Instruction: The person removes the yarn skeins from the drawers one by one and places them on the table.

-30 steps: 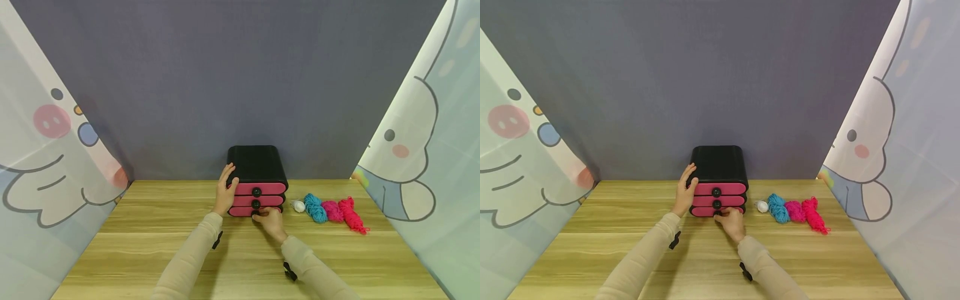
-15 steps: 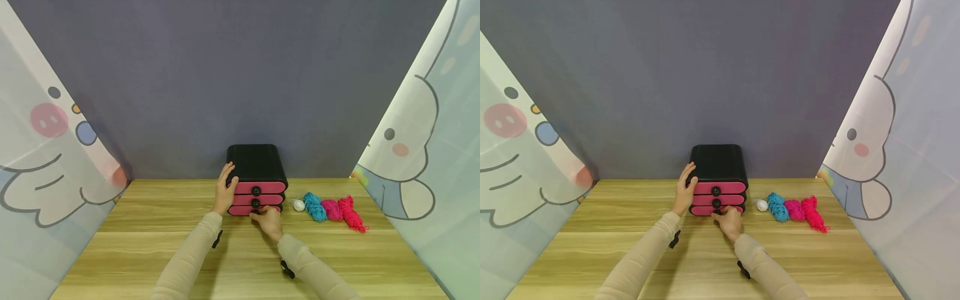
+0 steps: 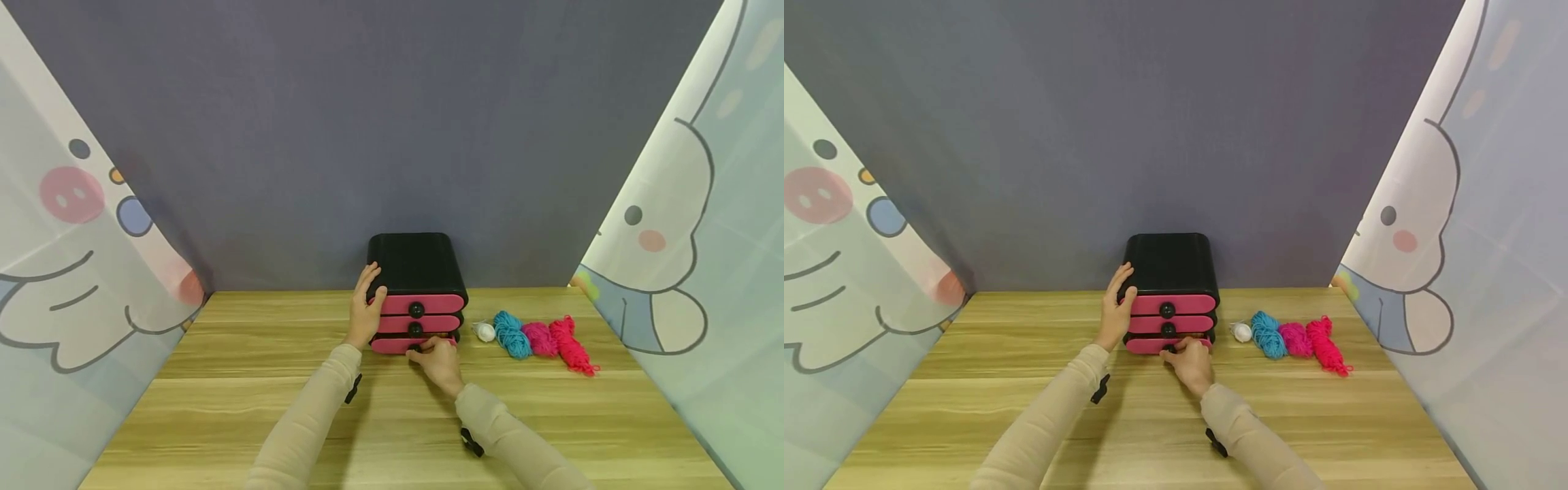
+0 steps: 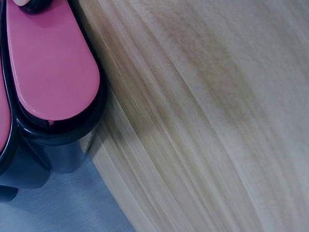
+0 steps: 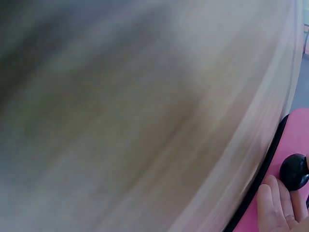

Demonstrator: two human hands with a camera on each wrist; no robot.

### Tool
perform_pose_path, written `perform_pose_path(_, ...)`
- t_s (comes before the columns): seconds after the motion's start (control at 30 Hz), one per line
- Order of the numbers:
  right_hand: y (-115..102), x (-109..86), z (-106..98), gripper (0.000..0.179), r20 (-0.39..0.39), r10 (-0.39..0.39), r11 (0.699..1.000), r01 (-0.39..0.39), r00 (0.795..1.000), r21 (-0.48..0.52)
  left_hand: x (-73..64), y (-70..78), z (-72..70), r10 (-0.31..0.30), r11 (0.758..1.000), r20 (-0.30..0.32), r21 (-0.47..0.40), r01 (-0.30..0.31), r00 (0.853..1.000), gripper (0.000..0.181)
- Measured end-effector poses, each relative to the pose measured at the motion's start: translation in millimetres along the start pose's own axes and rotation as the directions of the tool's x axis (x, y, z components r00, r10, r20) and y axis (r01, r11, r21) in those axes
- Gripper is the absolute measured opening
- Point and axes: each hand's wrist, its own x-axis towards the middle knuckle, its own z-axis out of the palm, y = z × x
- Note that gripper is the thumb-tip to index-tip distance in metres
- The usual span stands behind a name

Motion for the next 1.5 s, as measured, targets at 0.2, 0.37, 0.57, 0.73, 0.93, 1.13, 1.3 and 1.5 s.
perform_pose_path(0.2,0,-5.3,-2,0.030,-0.006,-0.024,1.000,0.024,1.000,-0.010,0.2,1.6,-0.6,-0.011,1.000,-0.011,0.000,0.011,1.000,0.042)
perform_pose_path(0.37,3,-8.0,-3,0.030,0.009,-0.043,0.999,0.044,0.999,-0.009,0.0,2.4,-0.1,-0.003,1.000,-0.016,-0.004,0.003,1.000,0.042)
perform_pose_path(0.57,5,-9.9,-6,0.031,0.021,-0.047,0.999,0.047,0.999,-0.010,1.0,-11.1,3.1,-0.005,1.000,-0.022,0.003,0.005,1.000,0.042)
perform_pose_path(0.73,5,-11.8,-8,0.030,0.035,-0.048,0.999,0.048,0.998,-0.005,3.3,-32.1,6.0,0.004,1.000,-0.036,0.018,-0.004,0.999,0.042)
perform_pose_path(0.93,5,-16.0,-9,0.028,0.060,-0.044,0.999,0.044,0.997,0.004,1.9,-33.6,4.7,0.013,1.000,-0.034,0.022,-0.012,0.999,0.041)
perform_pose_path(1.13,6,-20.4,-10,0.028,0.072,-0.028,1.000,0.027,0.997,0.009,-1.0,-23.5,2.5,-0.016,1.000,-0.016,0.027,0.017,1.000,0.042)
perform_pose_path(1.3,6,-25.6,-11,0.028,0.073,-0.033,0.999,0.032,0.997,0.016,-0.6,-33.6,4.1,-0.003,1.000,-0.034,0.027,0.003,0.999,0.041)
perform_pose_path(1.5,8,-32.8,-11,0.029,0.061,-0.054,0.998,0.053,0.997,0.020,0.5,-35.3,4.5,0.014,1.000,-0.046,0.022,-0.013,0.999,0.042)
